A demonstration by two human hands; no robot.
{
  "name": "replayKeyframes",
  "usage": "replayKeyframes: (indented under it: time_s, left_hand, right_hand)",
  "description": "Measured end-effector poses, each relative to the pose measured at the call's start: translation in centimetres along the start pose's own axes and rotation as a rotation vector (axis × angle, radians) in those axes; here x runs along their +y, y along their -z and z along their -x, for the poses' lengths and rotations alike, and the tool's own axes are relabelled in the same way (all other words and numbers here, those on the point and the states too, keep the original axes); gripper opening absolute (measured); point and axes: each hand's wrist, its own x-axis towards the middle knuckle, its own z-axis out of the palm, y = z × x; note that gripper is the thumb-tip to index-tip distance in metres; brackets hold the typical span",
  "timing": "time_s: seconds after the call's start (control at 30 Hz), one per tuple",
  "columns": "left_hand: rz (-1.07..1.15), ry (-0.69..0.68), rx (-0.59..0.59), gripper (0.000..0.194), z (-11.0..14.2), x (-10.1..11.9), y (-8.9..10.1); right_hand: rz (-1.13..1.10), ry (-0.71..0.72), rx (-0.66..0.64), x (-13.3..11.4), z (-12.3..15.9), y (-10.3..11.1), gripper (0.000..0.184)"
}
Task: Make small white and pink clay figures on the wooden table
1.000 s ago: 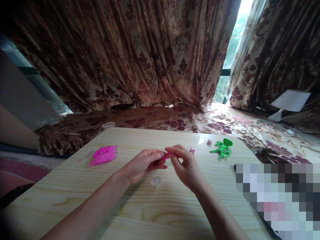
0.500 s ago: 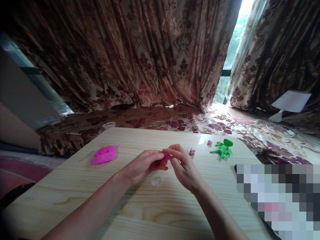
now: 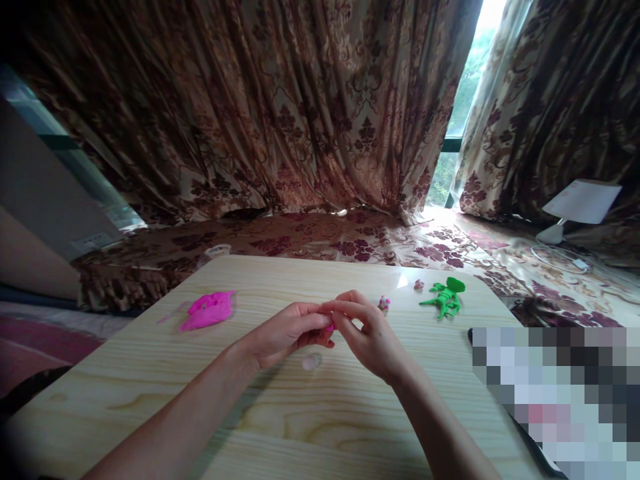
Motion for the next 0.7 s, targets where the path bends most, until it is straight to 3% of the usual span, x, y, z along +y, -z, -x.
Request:
replayKeyframes:
  time_s: [0.13, 0.33, 0.57, 0.7]
  left_hand:
    - [0.032, 0.017, 0.008, 0.020, 0.14, 0.14, 0.27]
    - [0.019, -0.012, 0.018, 0.021, -0.07, -0.09, 0.32]
    - [-0.010, -0.032, 0.115, 0.018, -0.27, -0.27, 0.61]
    - [-0.023, -0.044, 0.135, 0.020, -0.44, -0.32, 0.96]
  right_hand:
    - [0.051, 0.013, -0.010, -0.27, 0.00, 0.12, 0.022]
    - [0.042, 0.014, 0.084, 0.36, -0.07, -0.09, 0.011]
    - [-0.221, -0.266, 0.238, 0.41, -0.41, 0.32, 0.019]
    - [-0.394, -0.300, 0.332, 0.56, -0.53, 0.62, 0.018]
